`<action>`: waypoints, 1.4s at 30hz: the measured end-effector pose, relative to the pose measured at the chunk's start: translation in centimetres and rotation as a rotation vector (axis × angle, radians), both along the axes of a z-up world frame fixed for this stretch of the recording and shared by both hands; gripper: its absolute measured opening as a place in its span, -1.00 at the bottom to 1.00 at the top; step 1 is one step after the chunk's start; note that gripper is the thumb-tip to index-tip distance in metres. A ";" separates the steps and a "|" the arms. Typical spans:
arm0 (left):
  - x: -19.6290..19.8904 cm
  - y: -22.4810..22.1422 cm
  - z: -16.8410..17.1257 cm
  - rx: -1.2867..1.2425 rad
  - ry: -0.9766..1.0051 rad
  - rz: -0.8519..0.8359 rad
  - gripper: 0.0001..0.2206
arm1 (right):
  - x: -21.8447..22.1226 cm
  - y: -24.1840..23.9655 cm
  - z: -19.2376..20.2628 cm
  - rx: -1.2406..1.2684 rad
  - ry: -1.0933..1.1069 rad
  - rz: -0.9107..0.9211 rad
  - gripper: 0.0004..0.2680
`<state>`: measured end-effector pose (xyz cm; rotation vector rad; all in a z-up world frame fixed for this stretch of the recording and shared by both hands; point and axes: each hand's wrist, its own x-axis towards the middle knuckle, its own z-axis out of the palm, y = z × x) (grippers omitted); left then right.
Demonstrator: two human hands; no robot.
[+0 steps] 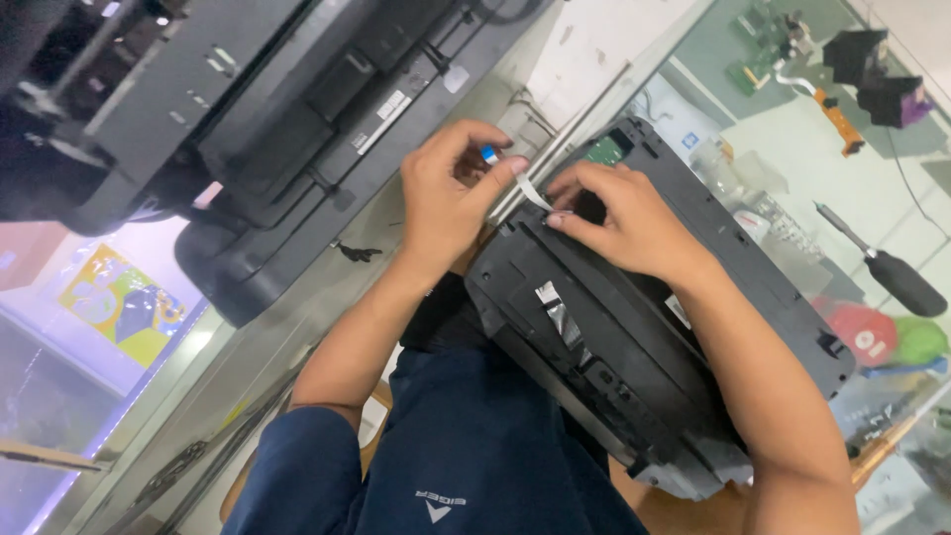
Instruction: Cleaning a printer component and then assembling and securing the scanner lid assembly to the main printer body using screws.
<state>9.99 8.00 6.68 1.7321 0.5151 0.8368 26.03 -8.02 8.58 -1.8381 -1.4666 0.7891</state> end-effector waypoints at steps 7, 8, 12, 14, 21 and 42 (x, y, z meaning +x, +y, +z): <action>-0.4 -0.7 -0.6 0.047 0.041 -0.005 -0.84 | -1.0 0.4 -0.9 0.035 0.052 -0.061 -0.86; -0.3 -0.7 -0.5 0.011 0.070 -0.020 -0.85 | -1.3 0.7 -1.0 0.055 0.154 -0.100 -0.86; 0.1 -0.8 -1.2 -0.176 0.148 -0.087 -0.85 | -0.5 0.1 -2.9 0.062 0.422 -0.230 -0.89; -0.1 -0.7 -1.6 -0.206 0.157 -0.130 -0.89 | -0.4 0.0 -2.3 0.049 0.465 -0.271 -0.89; -0.8 -0.2 -1.0 -0.351 0.209 -0.251 -0.90 | -0.5 -0.1 -0.5 0.030 0.604 -0.322 -0.83; -1.2 -2.8 -0.9 -0.083 0.072 -0.091 -0.74 | 0.7 1.4 -1.1 -0.175 0.630 -0.358 -0.94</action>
